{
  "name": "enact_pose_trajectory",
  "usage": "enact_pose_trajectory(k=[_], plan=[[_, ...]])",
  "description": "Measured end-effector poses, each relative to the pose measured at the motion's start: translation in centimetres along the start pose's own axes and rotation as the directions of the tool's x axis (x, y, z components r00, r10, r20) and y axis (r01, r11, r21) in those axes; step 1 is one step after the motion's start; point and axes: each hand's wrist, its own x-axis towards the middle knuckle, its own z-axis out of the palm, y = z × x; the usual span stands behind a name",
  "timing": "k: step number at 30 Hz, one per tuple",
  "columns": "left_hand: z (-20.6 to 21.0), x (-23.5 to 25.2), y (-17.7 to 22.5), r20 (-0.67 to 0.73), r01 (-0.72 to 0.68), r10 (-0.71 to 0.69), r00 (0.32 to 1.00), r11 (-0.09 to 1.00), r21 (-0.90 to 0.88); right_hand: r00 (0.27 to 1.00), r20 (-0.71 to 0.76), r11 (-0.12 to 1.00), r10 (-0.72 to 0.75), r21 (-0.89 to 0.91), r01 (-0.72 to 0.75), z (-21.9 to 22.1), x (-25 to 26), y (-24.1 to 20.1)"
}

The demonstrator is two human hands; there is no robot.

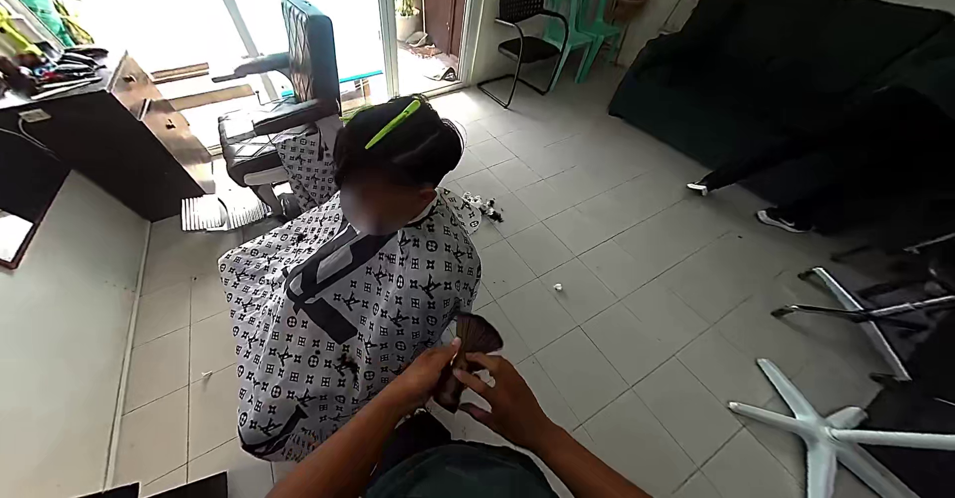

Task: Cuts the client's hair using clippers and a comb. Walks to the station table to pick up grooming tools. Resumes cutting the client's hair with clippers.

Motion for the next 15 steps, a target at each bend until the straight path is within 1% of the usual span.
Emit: enact_pose_trajectory(k=[1, 2, 3, 4, 5, 6, 7, 8, 9, 10, 11, 12, 13, 14, 15], plan=[[0.6, 0.1, 1.1, 0.073, -0.059, 0.074, 0.995, 0.981, -0.184, 0.997, -0.069, 0.999, -0.031, -0.021, 0.029, -0.1, 2.3, 1.0], [0.6, 0.3, 2.2, 0.105, -0.122, 0.155, 0.982, 0.956, -0.268, 0.992, -0.111, 0.998, -0.06, -0.015, 0.059, -0.8, 5.3, 2.1], [0.2, 0.5, 3.1, 0.102, -0.184, 0.22, 0.97, 0.94, -0.286, 0.99, -0.121, 0.996, -0.069, 0.051, 0.076, -1.8, 8.7, 3.2], [-0.6, 0.6, 3.7, 0.072, -0.238, 0.265, 0.962, 0.935, -0.261, 0.994, -0.098, 0.982, -0.046, 0.18, 0.063, -2.9, 12.4, 4.2], [-1.7, 0.5, 3.8, 0.047, -0.295, 0.309, 0.95, 0.936, -0.189, 0.997, -0.082, 0.947, -0.004, 0.319, 0.03, -3.9, 15.8, 5.2], [-3.0, 0.2, 3.5, 0.013, -0.343, 0.346, 0.938, 0.935, -0.086, 0.992, -0.124, 0.914, 0.024, 0.404, 0.028, -4.6, 19.0, 6.2], [-4.3, -0.4, 2.8, -0.058, -0.357, 0.359, 0.932, 0.933, 0.037, 0.979, -0.205, 0.903, 0.01, 0.421, 0.079, -4.9, 21.8, 7.3], [-5.7, -1.3, 1.7, -0.151, -0.326, 0.352, 0.924, 0.929, 0.172, 0.961, -0.27, 0.918, -0.058, 0.364, 0.157, -5.2, 24.3, 8.4], [-7.0, -2.4, 0.1, -0.249, -0.243, 0.33, 0.91, 0.915, 0.323, 0.954, -0.257, 0.938, -0.156, 0.264, 0.225, -5.4, 26.6, 9.5], [-8.3, -3.7, -2.1, -0.339, -0.101, 0.284, 0.897, 0.878, 0.467, 0.958, -0.139, 0.948, -0.251, 0.166, 0.273, -5.7, 28.3, 10.7], [-9.3, -5.1, -4.9, -0.417, 0.056, 0.225, 0.881, 0.825, 0.562, 0.943, 0.096, 0.946, -0.318, 0.099, 0.309, -6.1, 29.9, 11.6], [-10.0, -6.8, -8.2, -0.482, 0.205, 0.139, 0.865, 0.778, 0.593, 0.878, 0.345, 0.942, -0.331, 0.07, 0.327, -6.4, 31.2, 12.0], [-10.2, -8.6, -11.7, -0.534, 0.325, 0.042, 0.844, 0.753, 0.573, 0.819, 0.45, 0.928, -0.357, 0.073, 0.365, -6.7, 32.0, 11.9], [-9.8, -10.5, -15.2, -0.584, 0.412, -0.047, 0.81, 0.754, 0.511, 0.818, 0.391, 0.903, -0.422, 0.099, 0.418, -7.2, 32.4, 11.5], [-8.7, -12.3, -18.7, -0.638, 0.465, -0.114, 0.761, 0.782, 0.415, 0.841, 0.252, 0.878, -0.479, 0.126, 0.462, -7.7, 32.7, 11.1]])
